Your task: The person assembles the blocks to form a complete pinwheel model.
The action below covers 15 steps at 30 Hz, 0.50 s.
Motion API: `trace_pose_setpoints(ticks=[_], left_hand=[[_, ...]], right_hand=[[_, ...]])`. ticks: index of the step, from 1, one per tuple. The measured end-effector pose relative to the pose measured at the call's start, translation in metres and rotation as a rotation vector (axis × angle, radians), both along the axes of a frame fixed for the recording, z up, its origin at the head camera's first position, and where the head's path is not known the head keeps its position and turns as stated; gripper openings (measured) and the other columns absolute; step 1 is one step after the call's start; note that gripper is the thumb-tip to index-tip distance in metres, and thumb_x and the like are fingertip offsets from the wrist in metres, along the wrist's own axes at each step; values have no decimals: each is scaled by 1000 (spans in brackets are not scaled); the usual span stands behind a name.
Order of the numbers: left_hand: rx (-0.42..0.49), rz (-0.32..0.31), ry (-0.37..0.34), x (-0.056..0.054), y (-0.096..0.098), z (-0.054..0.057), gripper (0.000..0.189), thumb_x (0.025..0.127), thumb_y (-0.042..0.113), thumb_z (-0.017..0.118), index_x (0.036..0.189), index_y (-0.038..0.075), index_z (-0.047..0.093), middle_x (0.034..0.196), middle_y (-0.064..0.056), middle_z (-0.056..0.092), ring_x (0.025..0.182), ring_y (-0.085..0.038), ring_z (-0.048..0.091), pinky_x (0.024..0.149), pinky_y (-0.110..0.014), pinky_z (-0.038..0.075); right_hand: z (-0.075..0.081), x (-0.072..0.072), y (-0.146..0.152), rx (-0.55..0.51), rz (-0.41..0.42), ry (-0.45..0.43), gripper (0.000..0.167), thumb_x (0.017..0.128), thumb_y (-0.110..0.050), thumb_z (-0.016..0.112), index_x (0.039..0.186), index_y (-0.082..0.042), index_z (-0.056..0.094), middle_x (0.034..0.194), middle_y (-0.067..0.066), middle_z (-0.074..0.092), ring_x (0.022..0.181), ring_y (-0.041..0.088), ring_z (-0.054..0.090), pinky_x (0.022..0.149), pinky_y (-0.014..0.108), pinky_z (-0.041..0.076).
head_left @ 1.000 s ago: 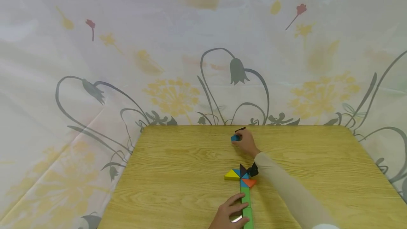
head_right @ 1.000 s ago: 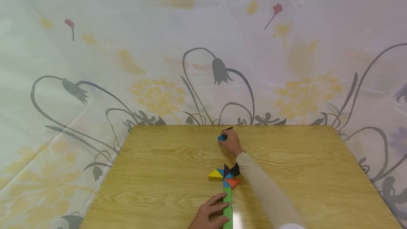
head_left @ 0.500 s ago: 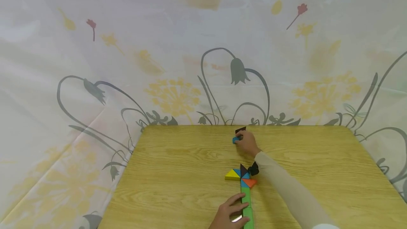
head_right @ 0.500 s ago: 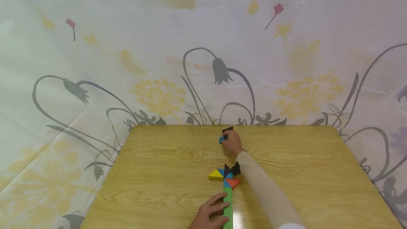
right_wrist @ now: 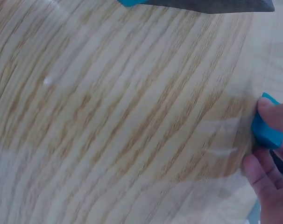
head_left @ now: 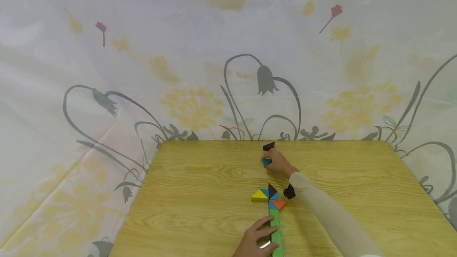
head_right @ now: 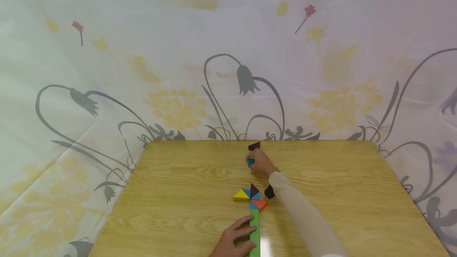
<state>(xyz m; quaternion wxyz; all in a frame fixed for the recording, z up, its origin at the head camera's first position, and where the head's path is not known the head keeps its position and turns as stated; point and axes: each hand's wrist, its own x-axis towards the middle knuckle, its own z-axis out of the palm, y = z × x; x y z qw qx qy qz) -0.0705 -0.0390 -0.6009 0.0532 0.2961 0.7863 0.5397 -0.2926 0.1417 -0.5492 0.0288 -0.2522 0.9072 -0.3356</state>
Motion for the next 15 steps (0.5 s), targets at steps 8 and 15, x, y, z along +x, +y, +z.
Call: trace_pose_setpoints(ticks=[8, 15], left_hand=[[-8, 3, -4, 1, 1, 0, 41, 92, 35, 62, 127, 15, 62, 142, 2, 44, 129, -19, 43, 100, -31, 42], [-8, 9, -40, 1, 1, 1, 41, 91, 37, 63, 127, 17, 61, 142, 4, 44, 129, -18, 42, 100, -30, 42]], right_hand=[[-2, -1, 7, 16, -39, 2, 19, 77, 2, 73, 95, 0, 67, 98, 14, 62, 84, 25, 54, 73, 41, 49], [1, 5, 11, -11, -89, 17, 22, 75, -2, 78, 94, 1, 65, 101, 16, 64, 87, 28, 58, 71, 41, 50]])
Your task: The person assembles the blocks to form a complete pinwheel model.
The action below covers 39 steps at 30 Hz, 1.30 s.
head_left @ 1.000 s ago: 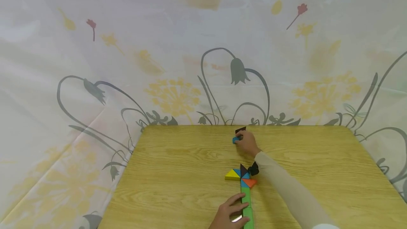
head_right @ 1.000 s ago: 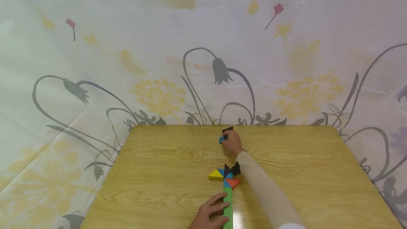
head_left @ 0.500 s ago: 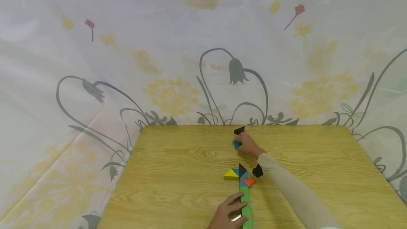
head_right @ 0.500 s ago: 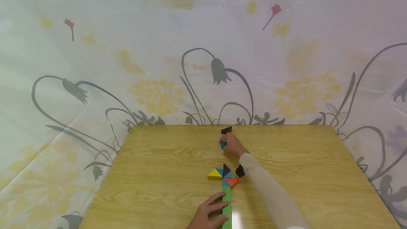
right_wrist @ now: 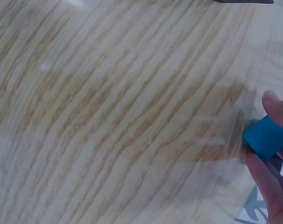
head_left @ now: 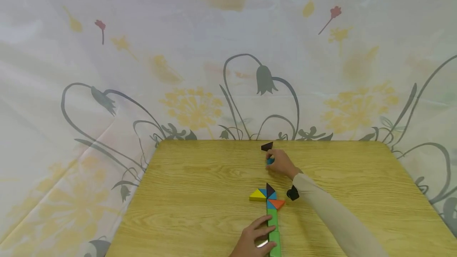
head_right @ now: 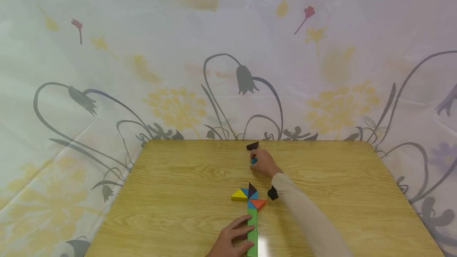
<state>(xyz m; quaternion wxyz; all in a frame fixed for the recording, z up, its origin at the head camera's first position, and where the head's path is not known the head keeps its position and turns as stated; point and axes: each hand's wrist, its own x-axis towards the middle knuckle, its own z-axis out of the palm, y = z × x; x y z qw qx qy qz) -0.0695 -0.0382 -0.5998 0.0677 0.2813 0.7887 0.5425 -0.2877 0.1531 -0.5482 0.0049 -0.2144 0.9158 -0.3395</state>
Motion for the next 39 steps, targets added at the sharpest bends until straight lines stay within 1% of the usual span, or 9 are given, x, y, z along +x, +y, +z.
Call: trace_pose_setpoints(ticks=[7, 10, 16, 21, 25, 27, 30, 32, 39], left_hand=[[8, 2, -1, 0, 0, 2, 41, 91, 35, 64, 127, 16, 62, 142, 3, 44, 129, -17, 42, 100, -30, 42], [0, 3, 16, 0, -1, 2, 41, 91, 34, 64, 127, 16, 62, 142, 2, 44, 129, -18, 42, 101, -31, 41], [-24, 11, 76, 0, -2, 2, 40, 91, 33, 64, 127, 14, 62, 142, 1, 45, 128, -20, 44, 101, -34, 42], [-12, 13, 34, 1, -2, 5, 40, 92, 32, 63, 127, 14, 62, 141, 2, 45, 129, -20, 43, 100, -33, 42], [-16, 7, 16, 2, 0, 7, 40, 92, 32, 63, 127, 14, 62, 142, 2, 45, 129, -19, 43, 101, -33, 42], [-15, 5, 24, 2, 1, 7, 40, 92, 32, 63, 127, 14, 62, 142, 1, 45, 129, -19, 43, 100, -33, 42], [-8, 7, 40, 3, 1, 6, 40, 91, 32, 64, 126, 13, 62, 141, 1, 45, 128, -19, 43, 100, -32, 43], [0, 6, 55, 2, 1, 4, 40, 91, 32, 64, 126, 12, 62, 141, 0, 45, 128, -20, 44, 99, -31, 43], [10, 7, 138, 0, -1, -1, 39, 91, 28, 65, 126, 10, 62, 141, -3, 46, 127, -21, 45, 98, -31, 44]], right_hand=[[-4, 3, 7, -105, -5, 78, 18, 79, 2, 71, 96, 8, 66, 92, 18, 65, 85, 32, 61, 74, 46, 52], [-7, 5, 12, -124, -31, 76, 16, 79, 4, 71, 93, 9, 67, 89, 19, 66, 84, 33, 62, 74, 46, 53], [-8, 7, 17, -107, -79, 58, 7, 79, 4, 71, 86, 6, 68, 85, 17, 66, 78, 30, 61, 70, 44, 53], [-10, 8, 11, -64, -30, 51, 17, 78, -6, 76, 88, 4, 68, 87, 14, 60, 78, 25, 54, 68, 40, 50], [-12, 10, 7, -50, -35, 71, 13, 76, -4, 77, 79, 2, 66, 80, 10, 56, 73, 20, 48, 64, 35, 45], [-12, 11, 7, -71, -49, 80, 10, 75, 0, 75, 74, 0, 65, 75, 8, 56, 68, 18, 47, 60, 33, 44], [-10, 11, 9, -134, -75, 71, 7, 76, 3, 71, 73, 2, 65, 73, 9, 59, 64, 19, 50, 58, 32, 46], [-9, 11, 13, -174, -102, 68, 4, 77, 4, 69, 76, 3, 66, 74, 11, 62, 64, 20, 55, 58, 34, 49], [-8, 14, 28, -229, -197, 45, 9, 80, -2, 72, 82, 4, 65, 79, 13, 64, 73, 26, 61, 66, 39, 53]])
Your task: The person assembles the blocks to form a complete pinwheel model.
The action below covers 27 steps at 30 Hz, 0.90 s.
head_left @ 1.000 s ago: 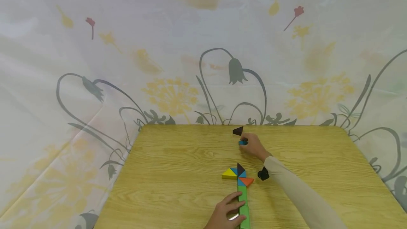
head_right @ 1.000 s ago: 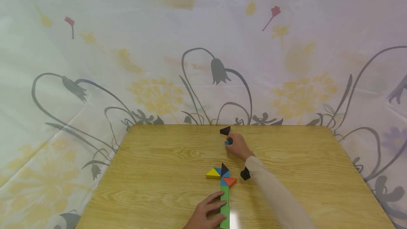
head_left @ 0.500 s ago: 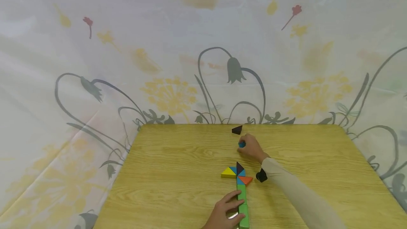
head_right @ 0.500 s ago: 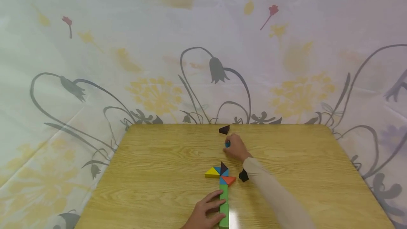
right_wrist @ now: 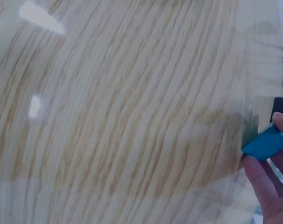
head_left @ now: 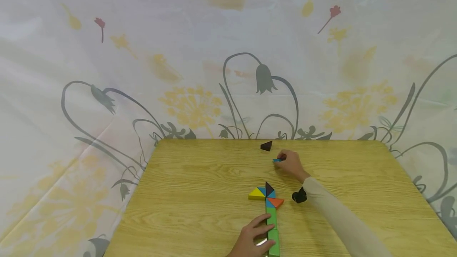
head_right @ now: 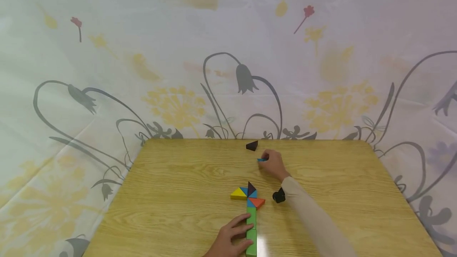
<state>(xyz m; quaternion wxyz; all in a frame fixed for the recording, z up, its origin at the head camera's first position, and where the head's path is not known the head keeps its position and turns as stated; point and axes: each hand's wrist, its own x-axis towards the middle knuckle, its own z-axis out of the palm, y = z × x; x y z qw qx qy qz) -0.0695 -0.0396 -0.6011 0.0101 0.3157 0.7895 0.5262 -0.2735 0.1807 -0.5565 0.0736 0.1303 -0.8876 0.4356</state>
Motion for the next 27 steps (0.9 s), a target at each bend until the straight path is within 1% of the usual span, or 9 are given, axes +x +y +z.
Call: trace_pose_setpoints(ticks=[2, 5, 6, 9, 12, 15, 19, 23, 27], left_hand=[[3, 0, 12, 0, 0, 0, 39, 91, 28, 65, 126, 9, 63, 141, -3, 46, 127, -21, 45, 98, -32, 44], [6, 1, 16, 1, 0, 2, 39, 91, 27, 65, 125, 9, 63, 140, -4, 47, 127, -22, 45, 98, -33, 44], [8, 1, 14, 1, 0, 3, 39, 91, 26, 65, 125, 9, 63, 140, -5, 47, 128, -22, 45, 98, -33, 44], [10, -2, 2, 2, 0, 3, 38, 92, 26, 64, 126, 9, 62, 141, -5, 46, 128, -23, 44, 99, -33, 44], [8, -4, -33, 2, 0, 2, 39, 92, 28, 64, 126, 10, 62, 141, -3, 46, 129, -22, 43, 99, -32, 43], [19, -5, -70, 1, -1, 1, 40, 91, 29, 64, 127, 11, 62, 142, -2, 45, 129, -22, 42, 99, -30, 43], [55, -13, -124, 1, 0, 1, 40, 91, 29, 65, 127, 10, 62, 142, -3, 44, 129, -23, 42, 94, -24, 45], [77, -19, -183, 2, 2, 2, 41, 91, 29, 64, 127, 10, 61, 143, -3, 44, 130, -22, 40, 92, -21, 45], [51, -2, -170, 2, 2, 2, 41, 91, 31, 64, 127, 10, 61, 143, -1, 43, 130, -22, 40, 94, -22, 44]], right_hand=[[0, 2, 4, -27, -5, -12, 9, 81, -1, 71, 85, 5, 65, 82, 15, 65, 75, 28, 63, 67, 40, 53], [-2, 4, 8, -60, 0, -22, 12, 85, -1, 68, 93, 7, 66, 88, 18, 66, 81, 31, 64, 71, 42, 54], [-3, 5, 10, -66, 12, -20, 14, 86, 0, 66, 97, 8, 65, 91, 20, 65, 83, 33, 64, 72, 43, 55], [-5, 7, 14, -91, 41, -34, 20, 86, 1, 67, 103, 10, 64, 98, 23, 64, 89, 38, 63, 75, 45, 55], [-9, 9, 17, -118, 59, -63, 26, 83, 1, 70, 107, 10, 64, 102, 25, 62, 92, 40, 63, 76, 45, 55], [-10, 11, 18, -145, 56, -88, 29, 82, 2, 71, 109, 10, 63, 105, 27, 62, 93, 40, 62, 77, 44, 55], [-11, 12, 17, -158, 38, -80, 30, 82, 3, 71, 110, 10, 63, 105, 28, 61, 93, 41, 62, 75, 42, 56], [-10, 14, 18, -155, 35, -52, 30, 81, 4, 71, 109, 11, 64, 104, 28, 62, 91, 40, 63, 73, 40, 56], [-6, 20, 18, -145, 44, -8, 30, 80, 4, 72, 108, 11, 65, 103, 27, 63, 88, 39, 64, 73, 40, 56]])
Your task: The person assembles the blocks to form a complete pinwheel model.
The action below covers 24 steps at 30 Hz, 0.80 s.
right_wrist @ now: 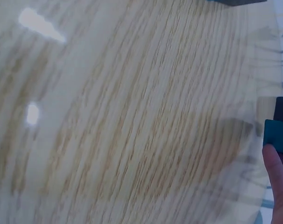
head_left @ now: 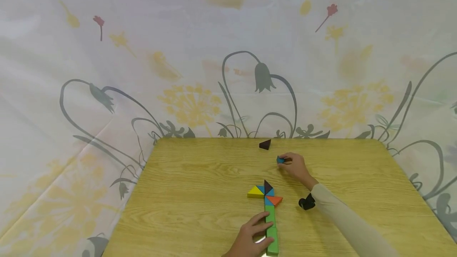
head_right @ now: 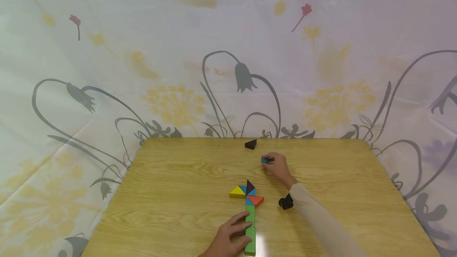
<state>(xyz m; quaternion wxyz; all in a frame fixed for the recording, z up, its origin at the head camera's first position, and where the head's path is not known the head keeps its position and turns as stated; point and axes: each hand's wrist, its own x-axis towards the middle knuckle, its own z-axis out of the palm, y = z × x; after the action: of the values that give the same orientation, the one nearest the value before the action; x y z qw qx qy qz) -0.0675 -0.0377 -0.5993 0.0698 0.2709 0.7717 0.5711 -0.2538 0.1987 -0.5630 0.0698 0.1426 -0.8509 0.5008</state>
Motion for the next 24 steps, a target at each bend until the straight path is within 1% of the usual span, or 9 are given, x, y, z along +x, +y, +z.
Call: trace_pose_setpoints(ticks=[4, 11, 14, 21, 24], left_hand=[[-21, 10, 27, 1, 0, 1, 41, 92, 31, 63, 127, 10, 61, 143, -1, 44, 130, -22, 41, 95, -23, 44], [3, -5, -4, 3, 1, 4, 43, 92, 30, 62, 128, 7, 59, 144, -3, 42, 130, -23, 40, 91, -18, 45], [3, -6, 0, 3, 1, 4, 43, 93, 31, 62, 129, 7, 59, 144, -3, 41, 130, -23, 41, 91, -18, 45], [-21, 1, 5, 3, 1, 2, 45, 93, 34, 60, 130, 9, 58, 144, -1, 41, 130, -22, 40, 94, -21, 44], [-9, -4, -5, 3, 2, 1, 45, 93, 34, 60, 130, 9, 58, 145, -1, 40, 131, -23, 40, 93, -20, 45]], right_hand=[[4, 5, 0, -2, 33, 34, 30, 79, 3, 73, 107, 9, 65, 104, 25, 63, 88, 37, 64, 73, 37, 56], [15, 17, 0, -60, 112, 17, 29, 81, 1, 73, 108, 8, 66, 105, 24, 63, 92, 38, 63, 74, 31, 56], [21, 22, -1, -67, 140, 21, 28, 81, 1, 72, 108, 8, 66, 105, 24, 63, 93, 38, 63, 73, 30, 56], [33, 35, -5, -91, 210, 12, 28, 83, -4, 71, 109, 5, 67, 108, 22, 63, 96, 38, 63, 76, 29, 56], [37, 40, -8, -87, 239, -3, 29, 83, -7, 72, 110, 3, 67, 109, 20, 63, 97, 37, 63, 77, 28, 55]])
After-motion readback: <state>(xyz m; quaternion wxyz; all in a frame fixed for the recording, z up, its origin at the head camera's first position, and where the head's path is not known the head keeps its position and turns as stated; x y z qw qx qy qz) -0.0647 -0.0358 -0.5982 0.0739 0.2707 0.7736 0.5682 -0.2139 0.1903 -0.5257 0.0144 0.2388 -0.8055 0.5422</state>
